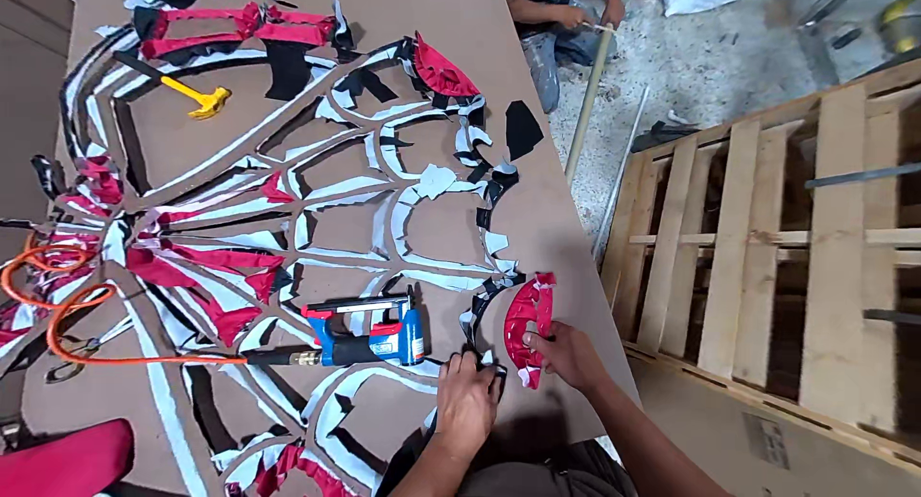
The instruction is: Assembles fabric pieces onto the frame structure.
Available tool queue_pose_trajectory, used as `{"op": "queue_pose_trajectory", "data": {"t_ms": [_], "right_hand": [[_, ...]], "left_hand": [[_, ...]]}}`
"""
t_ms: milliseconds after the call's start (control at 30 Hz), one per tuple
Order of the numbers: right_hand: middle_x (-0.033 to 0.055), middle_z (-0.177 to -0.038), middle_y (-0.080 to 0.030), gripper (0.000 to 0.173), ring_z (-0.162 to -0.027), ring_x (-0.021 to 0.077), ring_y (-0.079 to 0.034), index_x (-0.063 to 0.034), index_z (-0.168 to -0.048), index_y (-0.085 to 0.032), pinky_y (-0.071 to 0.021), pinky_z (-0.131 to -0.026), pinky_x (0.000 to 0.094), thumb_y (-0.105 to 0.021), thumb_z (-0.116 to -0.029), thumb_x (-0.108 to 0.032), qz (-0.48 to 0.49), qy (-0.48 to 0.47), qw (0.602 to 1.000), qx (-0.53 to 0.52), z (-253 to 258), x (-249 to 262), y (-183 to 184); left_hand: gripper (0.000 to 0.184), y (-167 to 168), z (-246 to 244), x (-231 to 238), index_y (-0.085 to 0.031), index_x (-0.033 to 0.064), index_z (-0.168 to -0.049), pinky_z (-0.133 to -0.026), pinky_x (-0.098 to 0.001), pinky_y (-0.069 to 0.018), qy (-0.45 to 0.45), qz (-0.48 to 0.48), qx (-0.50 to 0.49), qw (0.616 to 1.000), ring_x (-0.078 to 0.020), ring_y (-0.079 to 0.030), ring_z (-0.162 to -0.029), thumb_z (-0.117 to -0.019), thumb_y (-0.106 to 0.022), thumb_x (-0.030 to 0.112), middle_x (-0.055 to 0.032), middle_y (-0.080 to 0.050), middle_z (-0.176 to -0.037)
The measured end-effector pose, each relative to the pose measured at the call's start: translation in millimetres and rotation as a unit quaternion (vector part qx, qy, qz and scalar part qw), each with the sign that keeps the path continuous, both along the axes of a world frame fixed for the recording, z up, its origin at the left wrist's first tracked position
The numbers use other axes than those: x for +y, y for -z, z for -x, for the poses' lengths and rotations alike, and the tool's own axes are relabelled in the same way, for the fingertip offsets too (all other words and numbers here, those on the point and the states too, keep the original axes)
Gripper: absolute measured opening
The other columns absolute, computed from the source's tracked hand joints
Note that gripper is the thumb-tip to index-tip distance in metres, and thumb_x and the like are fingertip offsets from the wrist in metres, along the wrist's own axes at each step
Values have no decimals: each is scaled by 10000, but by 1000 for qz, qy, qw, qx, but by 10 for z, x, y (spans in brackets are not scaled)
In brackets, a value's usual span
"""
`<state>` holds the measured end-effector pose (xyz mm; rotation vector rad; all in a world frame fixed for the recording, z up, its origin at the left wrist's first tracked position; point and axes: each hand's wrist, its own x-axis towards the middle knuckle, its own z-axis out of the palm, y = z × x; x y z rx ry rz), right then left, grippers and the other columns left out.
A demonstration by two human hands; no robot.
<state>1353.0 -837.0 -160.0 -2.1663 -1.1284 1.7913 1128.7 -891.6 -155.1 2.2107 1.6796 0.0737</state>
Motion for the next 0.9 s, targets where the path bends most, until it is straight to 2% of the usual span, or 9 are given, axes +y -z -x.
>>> {"op": "queue_pose_trajectory", "data": {"t_ms": [33,133,267,400,533,667,767,833,900], "right_hand": [[37,-822,-723,465,-678,151,-715,-93,-1058,-690,-624,-682,367,-690,-937,-542,-2,5,1000,3,-11,-30,6],[42,-827,-724,452,-683,157,-720,-88,-1070,-685,-629,-680,369,-697,-943,-521,-5,20,1000,5,-19,-116,-5],[42,-837,-740,417,-685,157,-732,-97,-1083,-689,-642,-676,370,-711,-945,-490,-9,39,999,18,97,-214,20],[37,-841,-748,377,-681,152,-735,-99,-1049,-710,-646,-674,358,-739,-934,-458,-16,38,998,39,336,-247,47],[44,-877,-743,393,-722,155,-731,-103,-1090,-709,-632,-723,367,-705,-953,-471,-4,-19,998,65,518,-180,81],[61,-875,-749,357,-705,159,-738,-87,-1099,-688,-637,-695,346,-701,-977,-422,15,-29,992,122,461,-110,138],[67,-899,-752,320,-731,167,-745,-75,-1102,-694,-644,-713,353,-698,-988,-375,-2,3,990,143,366,-133,148],[95,-903,-751,313,-746,192,-751,-49,-1108,-684,-650,-730,384,-675,-1008,-346,-11,22,988,149,285,-146,140],[90,-872,-740,359,-736,191,-739,-55,-1073,-697,-636,-735,396,-652,-1012,-406,-19,-38,997,71,196,-105,70]], "left_hand": [[206,-43,14,5,-820,203,-947,-841,-488,-566,-4,19,-42,999,-287,-688,-976,-921,-686,358,-77,-722,-977],[190,-97,195,-102,-807,179,-908,-944,-415,-556,4,99,-189,977,-188,-677,-1017,-962,-684,312,-7,-733,-979],[166,18,421,-432,-786,192,-900,-1009,-322,-542,35,29,-250,967,-97,-680,-1061,-976,-673,287,45,-753,-1001],[159,16,440,-478,-775,178,-857,-1019,-304,-536,35,23,-248,968,-92,-683,-1060,-953,-681,263,45,-751,-952],[145,14,450,-488,-766,169,-824,-1081,-310,-500,50,38,-237,969,-103,-688,-1076,-930,-694,237,44,-754,-918],[139,-35,418,-469,-760,170,-818,-1071,-333,-501,46,56,-191,979,-122,-678,-1101,-921,-685,227,35,-755,-961],[121,-166,387,-377,-772,162,-840,-1081,-358,-485,20,123,-155,980,-128,-654,-1133,-907,-695,227,28,-742,-1052],[155,-267,363,-304,-788,141,-885,-1097,-411,-453,6,193,-110,975,-172,-641,-1163,-910,-682,252,-8,-734,-1121],[207,-350,321,-226,-785,120,-933,-1115,-434,-423,1,260,-61,964,-200,-635,-1184,-931,-647,275,-35,-732,-1156]]}}
